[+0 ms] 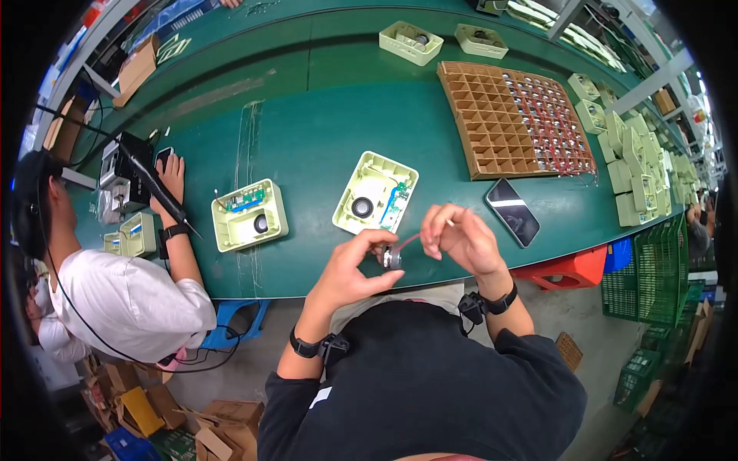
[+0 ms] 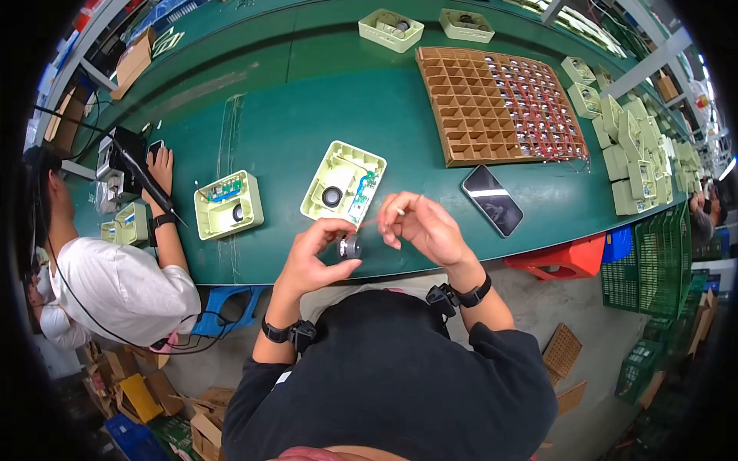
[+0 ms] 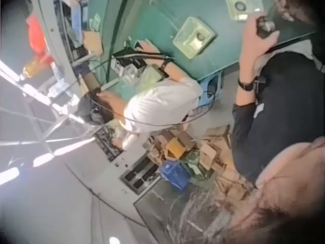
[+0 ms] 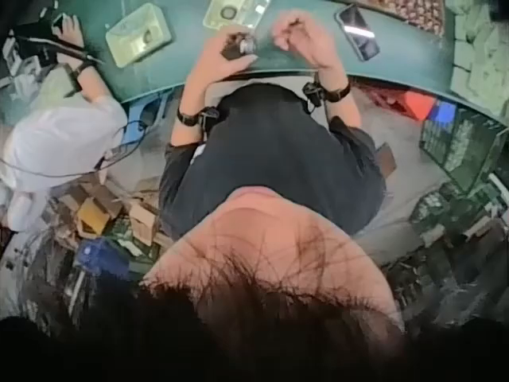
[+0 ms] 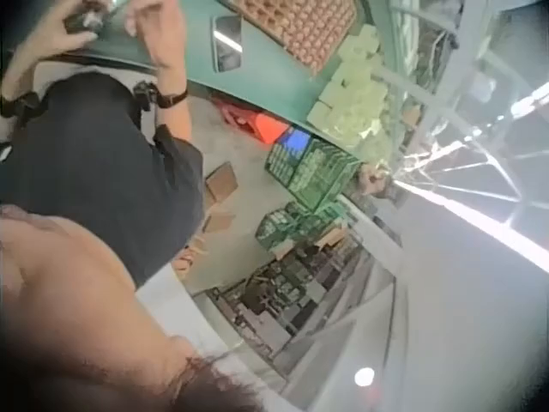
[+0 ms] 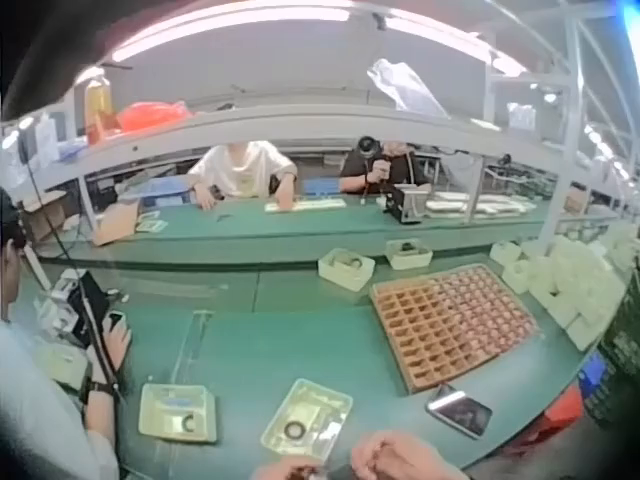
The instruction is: The person picks up a speaker from a tray, places it into a plastic housing, and presses it down by hand. They then position the speaker's wires and a circuit board into the housing, repeating this process for multiple units.
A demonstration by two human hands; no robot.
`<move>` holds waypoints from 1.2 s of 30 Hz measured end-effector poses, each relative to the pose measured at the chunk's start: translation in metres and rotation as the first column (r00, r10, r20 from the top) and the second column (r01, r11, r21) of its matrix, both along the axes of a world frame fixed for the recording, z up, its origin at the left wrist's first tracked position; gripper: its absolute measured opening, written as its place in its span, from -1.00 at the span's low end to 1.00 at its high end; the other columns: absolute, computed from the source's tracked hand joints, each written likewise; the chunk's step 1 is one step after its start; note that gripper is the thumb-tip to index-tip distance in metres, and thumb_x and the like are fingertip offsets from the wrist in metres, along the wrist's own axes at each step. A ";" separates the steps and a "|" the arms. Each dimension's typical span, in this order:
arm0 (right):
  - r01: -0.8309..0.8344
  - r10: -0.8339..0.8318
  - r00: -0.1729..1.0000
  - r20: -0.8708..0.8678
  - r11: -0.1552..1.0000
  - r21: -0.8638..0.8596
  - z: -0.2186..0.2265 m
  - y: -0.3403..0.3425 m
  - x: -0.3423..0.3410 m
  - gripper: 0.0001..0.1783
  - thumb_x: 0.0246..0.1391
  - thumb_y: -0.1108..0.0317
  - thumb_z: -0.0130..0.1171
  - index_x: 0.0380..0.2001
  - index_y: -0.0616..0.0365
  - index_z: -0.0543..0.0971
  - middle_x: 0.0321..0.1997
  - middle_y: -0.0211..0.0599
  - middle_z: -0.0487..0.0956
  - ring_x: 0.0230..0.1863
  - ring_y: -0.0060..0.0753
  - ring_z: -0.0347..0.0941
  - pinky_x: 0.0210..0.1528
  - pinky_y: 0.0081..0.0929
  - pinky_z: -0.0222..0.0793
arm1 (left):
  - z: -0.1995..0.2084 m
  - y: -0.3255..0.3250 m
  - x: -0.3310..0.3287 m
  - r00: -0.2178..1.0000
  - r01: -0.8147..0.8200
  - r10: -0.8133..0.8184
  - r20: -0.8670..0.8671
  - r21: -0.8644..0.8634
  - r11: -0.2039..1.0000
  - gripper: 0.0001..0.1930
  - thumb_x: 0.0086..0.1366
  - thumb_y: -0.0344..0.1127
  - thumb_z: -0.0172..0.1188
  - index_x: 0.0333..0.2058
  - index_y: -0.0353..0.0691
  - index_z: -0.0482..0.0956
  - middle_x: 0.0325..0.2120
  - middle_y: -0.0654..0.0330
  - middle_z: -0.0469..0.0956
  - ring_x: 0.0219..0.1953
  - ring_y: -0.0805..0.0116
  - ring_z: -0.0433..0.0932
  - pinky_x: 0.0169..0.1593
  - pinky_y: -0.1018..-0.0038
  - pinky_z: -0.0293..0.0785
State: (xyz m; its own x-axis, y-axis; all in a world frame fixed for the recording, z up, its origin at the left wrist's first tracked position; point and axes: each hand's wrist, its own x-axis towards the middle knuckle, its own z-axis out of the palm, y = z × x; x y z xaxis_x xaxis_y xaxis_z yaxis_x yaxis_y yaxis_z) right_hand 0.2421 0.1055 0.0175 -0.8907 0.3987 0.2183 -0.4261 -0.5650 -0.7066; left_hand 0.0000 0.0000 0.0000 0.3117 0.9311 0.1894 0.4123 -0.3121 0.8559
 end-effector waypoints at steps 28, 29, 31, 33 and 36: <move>0.282 -0.783 0.617 0.081 0.316 0.906 0.034 0.013 0.013 -0.75 -0.14 0.61 0.53 -0.35 0.26 0.68 -0.34 -0.30 0.66 -0.38 -0.47 0.58 -0.35 -0.54 0.50 | -0.017 0.041 -0.002 0.932 -0.314 0.345 -0.113 0.225 0.922 -0.46 0.32 -0.48 0.12 0.29 -0.26 0.44 0.09 -0.04 0.53 0.10 0.00 0.52 0.16 0.21 0.33; 0.243 -0.778 0.619 0.107 0.319 0.916 0.030 0.017 0.008 -0.76 -0.16 0.62 0.52 -0.37 0.26 0.68 -0.36 -0.31 0.65 -0.39 -0.45 0.57 -0.36 -0.51 0.48 | -0.016 0.040 0.003 0.948 -0.280 0.302 -0.099 0.191 0.941 -0.48 0.32 -0.49 0.11 0.28 -0.24 0.47 0.10 -0.03 0.54 0.11 0.01 0.51 0.20 0.20 0.32; 0.164 -0.771 0.615 0.163 0.328 0.930 0.020 0.022 0.000 -0.77 -0.19 0.63 0.50 -0.41 0.26 0.66 -0.39 -0.33 0.62 -0.43 -0.41 0.55 -0.38 -0.45 0.45 | -0.016 0.036 0.012 0.975 -0.203 0.211 -0.066 0.118 0.972 -0.50 0.33 -0.51 0.08 0.25 -0.21 0.52 0.12 0.00 0.55 0.15 0.02 0.51 0.26 0.19 0.31; 0.113 -0.789 0.595 0.154 0.272 0.956 0.002 0.028 -0.001 -0.78 -0.19 0.63 0.48 -0.41 0.26 0.66 -0.39 -0.31 0.62 -0.43 -0.36 0.56 -0.39 -0.42 0.45 | -0.016 0.035 0.017 0.979 -0.189 0.197 -0.060 0.113 0.975 -0.50 0.32 -0.52 0.09 0.25 -0.21 0.52 0.11 0.01 0.55 0.15 0.04 0.51 0.25 0.21 0.31; -0.001 -0.806 0.577 0.133 0.163 0.987 -0.011 0.031 -0.003 -0.80 -0.17 0.62 0.46 -0.42 0.25 0.65 -0.39 -0.28 0.62 -0.44 -0.27 0.56 -0.41 -0.35 0.44 | -0.018 0.034 0.019 0.980 -0.188 0.193 -0.049 0.103 0.977 -0.51 0.31 -0.52 0.09 0.23 -0.22 0.54 0.08 0.03 0.57 0.14 0.07 0.52 0.23 0.24 0.32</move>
